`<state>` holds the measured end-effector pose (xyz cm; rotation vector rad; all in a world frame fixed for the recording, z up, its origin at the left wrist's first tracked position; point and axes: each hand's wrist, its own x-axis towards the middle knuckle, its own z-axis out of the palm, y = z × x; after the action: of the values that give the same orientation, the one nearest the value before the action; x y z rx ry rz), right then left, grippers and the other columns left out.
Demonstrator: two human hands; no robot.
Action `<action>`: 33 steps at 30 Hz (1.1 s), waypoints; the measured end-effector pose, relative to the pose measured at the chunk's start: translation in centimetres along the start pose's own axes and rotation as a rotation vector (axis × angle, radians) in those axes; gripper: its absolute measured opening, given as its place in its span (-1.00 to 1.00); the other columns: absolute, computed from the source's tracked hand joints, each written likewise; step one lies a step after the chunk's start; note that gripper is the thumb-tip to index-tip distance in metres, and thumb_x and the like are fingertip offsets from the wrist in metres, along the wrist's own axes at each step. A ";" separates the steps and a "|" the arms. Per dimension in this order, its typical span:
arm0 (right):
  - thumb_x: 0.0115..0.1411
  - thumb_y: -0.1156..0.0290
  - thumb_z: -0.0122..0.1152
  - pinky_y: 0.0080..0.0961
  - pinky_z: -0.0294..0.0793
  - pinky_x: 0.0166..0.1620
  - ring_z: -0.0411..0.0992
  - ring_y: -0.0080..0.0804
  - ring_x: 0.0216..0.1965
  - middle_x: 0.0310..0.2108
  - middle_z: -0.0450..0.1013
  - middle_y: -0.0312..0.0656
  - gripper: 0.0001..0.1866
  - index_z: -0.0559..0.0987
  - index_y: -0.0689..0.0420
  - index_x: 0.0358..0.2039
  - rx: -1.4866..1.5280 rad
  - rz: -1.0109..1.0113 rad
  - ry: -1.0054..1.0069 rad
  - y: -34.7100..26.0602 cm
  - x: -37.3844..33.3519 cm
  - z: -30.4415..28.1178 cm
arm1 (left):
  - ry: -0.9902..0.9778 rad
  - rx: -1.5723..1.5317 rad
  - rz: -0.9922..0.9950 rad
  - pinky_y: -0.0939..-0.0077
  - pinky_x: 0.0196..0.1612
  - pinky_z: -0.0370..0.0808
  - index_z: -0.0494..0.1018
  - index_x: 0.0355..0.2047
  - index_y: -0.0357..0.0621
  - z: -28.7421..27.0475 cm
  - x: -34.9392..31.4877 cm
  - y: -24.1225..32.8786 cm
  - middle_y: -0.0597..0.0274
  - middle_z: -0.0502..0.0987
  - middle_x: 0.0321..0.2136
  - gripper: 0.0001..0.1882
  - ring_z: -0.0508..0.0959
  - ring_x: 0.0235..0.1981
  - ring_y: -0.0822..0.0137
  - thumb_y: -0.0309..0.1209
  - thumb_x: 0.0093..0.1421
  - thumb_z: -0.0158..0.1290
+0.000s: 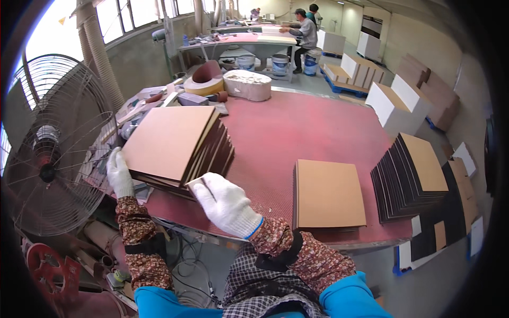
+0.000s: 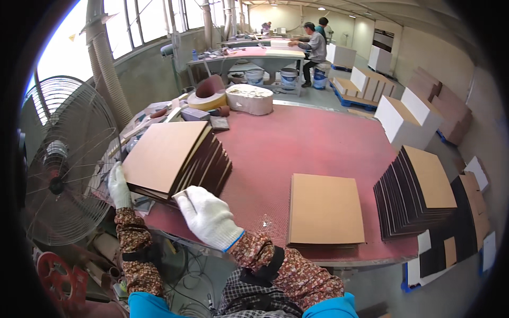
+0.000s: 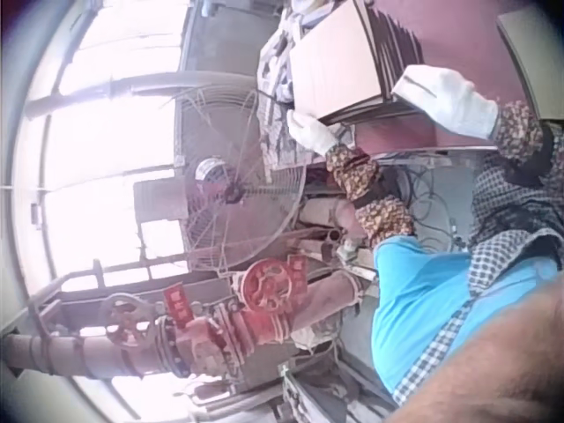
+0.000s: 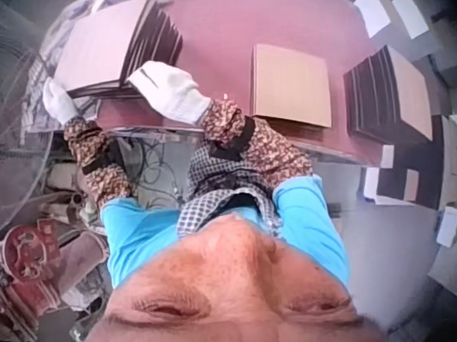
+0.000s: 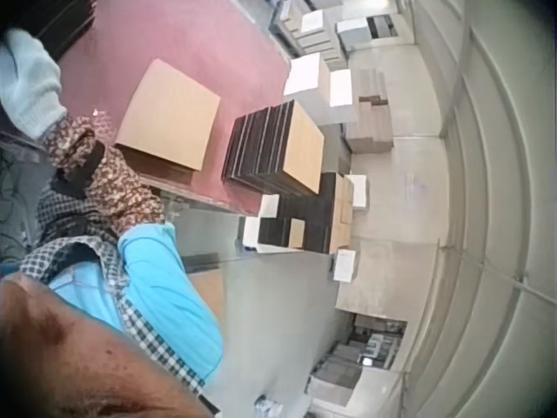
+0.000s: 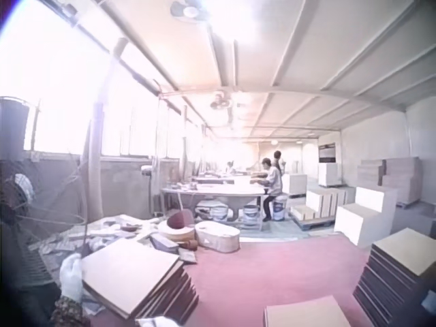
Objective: Checking and stacking square boards on a workstation.
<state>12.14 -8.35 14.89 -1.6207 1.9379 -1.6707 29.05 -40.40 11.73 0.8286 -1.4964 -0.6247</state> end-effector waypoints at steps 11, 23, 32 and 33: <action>0.31 0.46 0.03 -0.13 0.56 -0.40 0.52 0.08 -0.40 -0.24 0.42 0.07 -0.72 0.48 0.14 0.02 -0.877 0.252 -0.097 10.6 -18.5 -17.8 | -0.758 -0.280 0.280 0.21 0.28 0.38 0.44 0.16 -0.43 6.9 -26.4 17.3 -0.09 0.48 0.15 -0.55 0.48 0.19 0.04 -0.42 0.32 0.04; 0.27 0.41 0.08 -0.27 0.54 -0.54 0.54 -0.20 -0.56 -0.29 0.43 -0.05 -0.68 0.51 0.23 0.00 -1.429 0.291 -0.307 9.4 -22.7 -25.2 | -1.068 -0.510 -0.523 0.25 0.49 0.07 -0.04 0.48 -0.30 22.9 -39.0 13.5 -0.16 0.09 0.46 -0.18 0.12 0.47 0.01 -0.35 0.32 0.08; 0.36 0.36 0.04 -0.31 0.52 -0.57 0.54 -0.28 -0.57 -0.34 0.42 -0.12 -0.80 0.54 0.19 -0.13 -1.453 0.373 -0.376 9.0 -20.9 -24.6 | -1.058 -0.624 -0.509 0.27 0.50 0.03 0.02 0.45 -0.35 22.8 -39.2 13.2 -0.14 0.10 0.45 -0.23 0.10 0.48 0.06 -0.49 0.29 0.06; 0.38 0.34 0.03 -0.30 0.52 -0.57 0.54 -0.25 -0.57 -0.39 0.44 -0.11 -0.81 0.52 0.18 -0.16 -1.434 0.375 -0.364 9.2 -20.7 -24.7 | -1.049 -0.644 -0.496 0.27 0.50 0.03 0.04 0.44 -0.36 22.7 -39.2 13.3 -0.14 0.10 0.45 -0.24 0.10 0.48 0.06 -0.51 0.28 0.06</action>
<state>-1.13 21.33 6.71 -1.3676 3.0415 0.3863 4.32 -3.26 -3.59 0.3264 -1.7946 -2.0096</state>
